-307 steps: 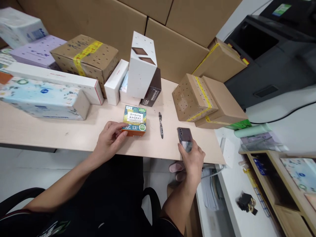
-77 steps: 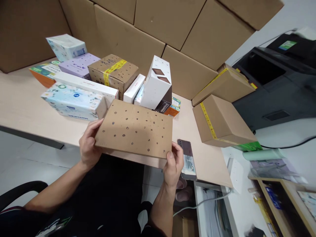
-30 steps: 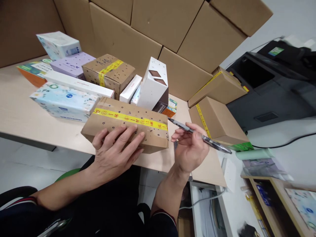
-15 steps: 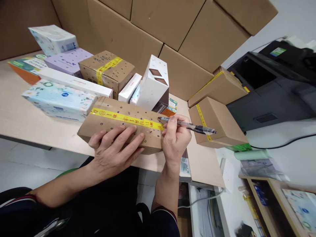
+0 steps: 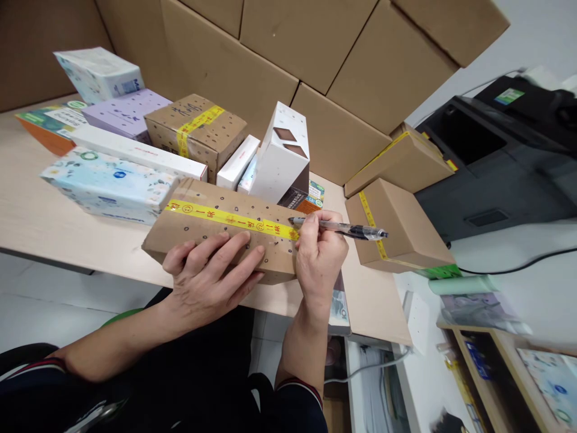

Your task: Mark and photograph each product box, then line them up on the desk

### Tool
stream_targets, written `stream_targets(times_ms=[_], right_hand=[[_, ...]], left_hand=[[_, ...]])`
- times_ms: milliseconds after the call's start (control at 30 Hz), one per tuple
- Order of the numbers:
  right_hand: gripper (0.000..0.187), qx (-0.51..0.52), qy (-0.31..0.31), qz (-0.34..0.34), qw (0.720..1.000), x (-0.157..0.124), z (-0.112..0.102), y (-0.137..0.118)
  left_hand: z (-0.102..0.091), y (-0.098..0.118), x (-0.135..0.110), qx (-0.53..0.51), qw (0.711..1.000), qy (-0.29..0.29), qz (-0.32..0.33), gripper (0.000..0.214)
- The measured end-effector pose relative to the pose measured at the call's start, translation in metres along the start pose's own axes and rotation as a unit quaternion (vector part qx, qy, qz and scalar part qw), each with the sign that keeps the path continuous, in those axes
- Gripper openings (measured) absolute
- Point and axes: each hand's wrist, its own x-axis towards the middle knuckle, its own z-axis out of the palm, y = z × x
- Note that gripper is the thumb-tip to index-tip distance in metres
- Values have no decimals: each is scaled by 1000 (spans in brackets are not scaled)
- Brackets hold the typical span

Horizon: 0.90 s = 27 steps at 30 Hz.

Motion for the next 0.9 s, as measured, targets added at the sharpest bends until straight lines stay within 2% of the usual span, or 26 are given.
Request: stream_targets(times_ms=[167, 333, 433, 533, 600, 667, 700, 767, 833, 900], right_hand=[[35, -4, -17, -12, 1000, 1, -1, 1], [34, 10, -13, -3, 1000, 0, 0, 1], [28, 58, 39, 3, 998, -3, 3, -1], [21, 115, 132, -6, 985, -9, 2, 2], [20, 109, 183, -5, 977, -14, -4, 12], [22, 60, 186, 21, 980, -20, -14, 31], [24, 25, 163, 37, 986, -25, -20, 42], [25, -57, 72, 46, 995, -35, -31, 66], [30, -125, -62, 21, 990, -46, -38, 86], [38, -123, -136, 14, 983, -56, -38, 101]], left_hand=[[2, -1, -2, 10, 1000, 8, 16, 29], [4, 3, -4, -13, 1000, 14, -18, 32], [4, 4, -4, -14, 1000, 8, -17, 28], [3, 3, -3, 7, 1000, 10, -9, 26], [4, 2, -3, 9, 1000, 15, -4, 27], [4, 1, -4, 9, 1000, 17, -1, 26], [4, 0, -4, 11, 1000, 17, 0, 26], [4, 0, -5, 14, 1000, 14, 0, 24], [4, 0, -5, 11, 1000, 9, -1, 26], [4, 1, -5, 6, 1000, 8, -2, 28]])
